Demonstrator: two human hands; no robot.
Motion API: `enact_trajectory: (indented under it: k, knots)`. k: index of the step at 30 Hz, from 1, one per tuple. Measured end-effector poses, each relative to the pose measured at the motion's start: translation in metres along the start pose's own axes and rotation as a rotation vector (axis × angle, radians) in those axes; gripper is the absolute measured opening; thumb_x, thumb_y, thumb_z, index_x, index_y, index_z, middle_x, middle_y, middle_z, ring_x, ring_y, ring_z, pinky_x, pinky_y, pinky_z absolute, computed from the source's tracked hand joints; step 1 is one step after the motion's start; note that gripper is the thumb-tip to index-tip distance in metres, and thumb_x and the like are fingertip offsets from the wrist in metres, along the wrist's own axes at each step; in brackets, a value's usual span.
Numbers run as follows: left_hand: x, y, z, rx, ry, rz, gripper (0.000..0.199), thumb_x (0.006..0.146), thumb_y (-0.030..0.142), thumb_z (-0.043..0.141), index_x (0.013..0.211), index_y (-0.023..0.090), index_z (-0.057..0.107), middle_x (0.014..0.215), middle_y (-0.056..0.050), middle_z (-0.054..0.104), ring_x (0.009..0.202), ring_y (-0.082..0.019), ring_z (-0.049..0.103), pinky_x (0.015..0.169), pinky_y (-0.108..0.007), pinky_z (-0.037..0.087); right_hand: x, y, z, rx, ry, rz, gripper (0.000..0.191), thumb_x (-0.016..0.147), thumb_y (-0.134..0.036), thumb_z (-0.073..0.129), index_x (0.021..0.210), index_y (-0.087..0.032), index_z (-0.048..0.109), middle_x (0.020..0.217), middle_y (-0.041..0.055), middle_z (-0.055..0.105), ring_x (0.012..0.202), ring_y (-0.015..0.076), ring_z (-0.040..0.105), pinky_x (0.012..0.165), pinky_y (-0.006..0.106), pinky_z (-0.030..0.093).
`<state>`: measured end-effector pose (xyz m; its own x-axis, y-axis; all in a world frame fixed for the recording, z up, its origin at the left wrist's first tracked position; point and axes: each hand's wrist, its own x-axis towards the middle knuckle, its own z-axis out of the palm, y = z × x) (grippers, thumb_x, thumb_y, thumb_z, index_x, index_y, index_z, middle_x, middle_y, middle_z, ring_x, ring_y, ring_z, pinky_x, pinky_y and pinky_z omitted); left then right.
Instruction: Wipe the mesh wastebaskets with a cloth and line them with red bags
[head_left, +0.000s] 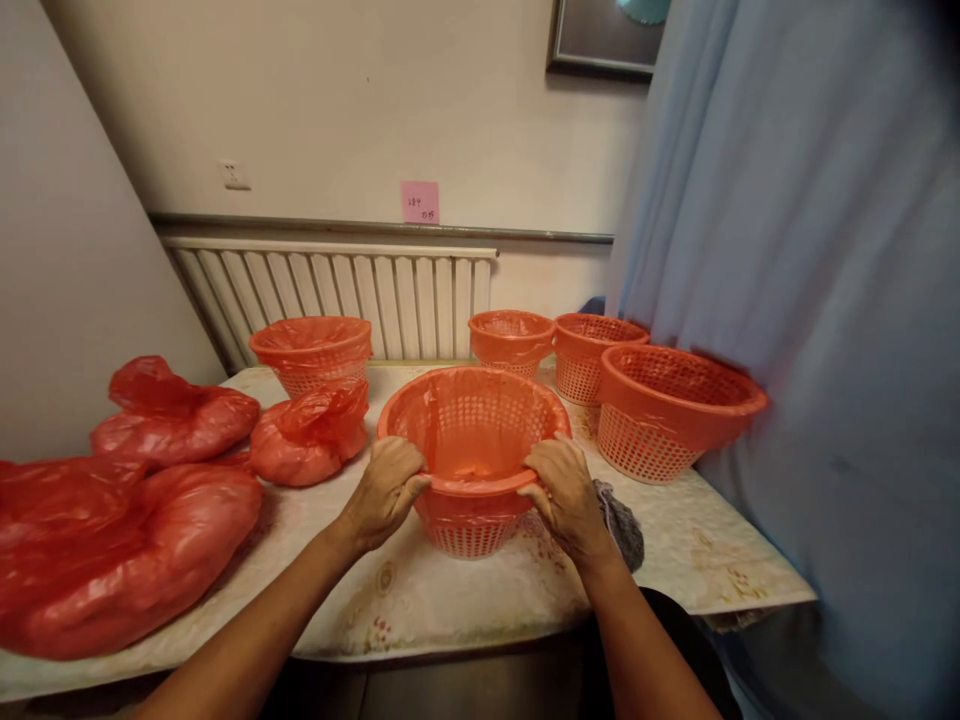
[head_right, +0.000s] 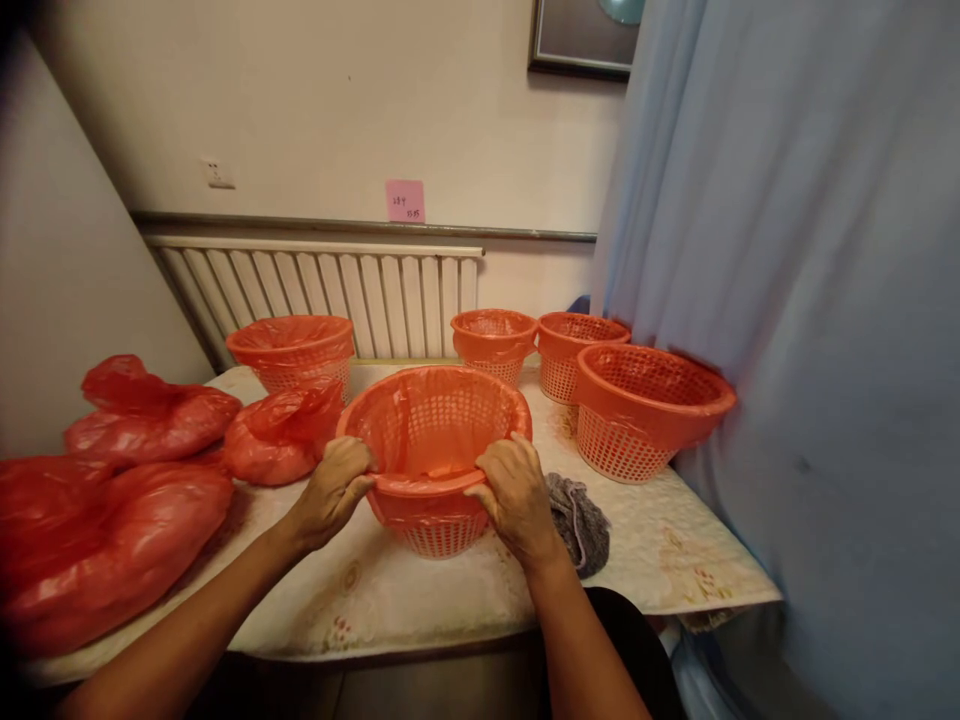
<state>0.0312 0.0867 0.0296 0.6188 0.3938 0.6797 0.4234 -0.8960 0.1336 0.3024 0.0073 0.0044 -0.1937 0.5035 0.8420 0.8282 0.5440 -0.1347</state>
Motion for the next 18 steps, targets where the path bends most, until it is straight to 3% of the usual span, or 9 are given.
enact_trajectory:
  k: [4, 7, 9, 13, 18]
  knots:
    - [-0.001, 0.009, -0.004, 0.055, 0.072, -0.030, 0.035, 0.100, 0.034, 0.031, 0.083, 0.018, 0.056, 0.078, -0.004, 0.055, 0.079, -0.021, 0.048, 0.078, -0.040, 0.037, -0.001, -0.019, 0.005, -0.043, 0.041, 0.027, 0.030, 0.097, -0.044, 0.040, 0.096, -0.019, 0.056, 0.087, 0.0053, 0.058, 0.091, 0.0210, 0.052, 0.104, 0.049, 0.033]
    - [-0.004, 0.038, 0.003, 0.166, 0.198, -0.004, 0.021, 0.096, 0.021, 0.042, 0.109, 0.013, 0.056, 0.103, -0.013, 0.060, 0.100, -0.026, 0.048, 0.090, -0.045, 0.036, -0.001, -0.042, 0.013, -0.115, 0.057, 0.025, 0.026, 0.097, -0.037, 0.042, 0.089, -0.018, 0.057, 0.078, 0.0041, 0.056, 0.082, 0.0202, 0.049, 0.098, 0.047, 0.037]
    - [-0.005, 0.057, 0.012, 0.165, 0.157, 0.091, 0.024, 0.095, 0.017, 0.042, 0.115, 0.012, 0.054, 0.103, -0.013, 0.061, 0.098, -0.026, 0.050, 0.091, -0.045, 0.037, -0.001, -0.054, 0.018, -0.150, 0.050, 0.008, 0.024, 0.096, -0.034, 0.044, 0.086, -0.018, 0.058, 0.076, 0.0043, 0.056, 0.079, 0.0202, 0.048, 0.093, 0.046, 0.038]
    - [-0.002, 0.072, 0.026, 0.232, 0.110, 0.127, 0.020, 0.096, 0.021, 0.041, 0.092, 0.015, 0.059, 0.072, -0.006, 0.059, 0.071, -0.022, 0.046, 0.075, -0.041, 0.038, 0.000, -0.057, 0.017, -0.127, -0.005, -0.045, 0.020, 0.095, -0.031, 0.046, 0.091, -0.017, 0.060, 0.078, 0.0045, 0.059, 0.079, 0.0202, 0.049, 0.089, 0.043, 0.040]
    - [0.008, 0.057, 0.029, 0.261, 0.104, 0.110, 0.032, 0.098, 0.030, 0.035, 0.079, 0.016, 0.057, 0.067, -0.005, 0.056, 0.067, -0.022, 0.044, 0.071, -0.039, 0.036, -0.001, -0.024, 0.003, -0.066, -0.013, -0.015, 0.022, 0.096, -0.035, 0.046, 0.097, -0.018, 0.059, 0.084, 0.0050, 0.061, 0.087, 0.0204, 0.053, 0.100, 0.048, 0.037]
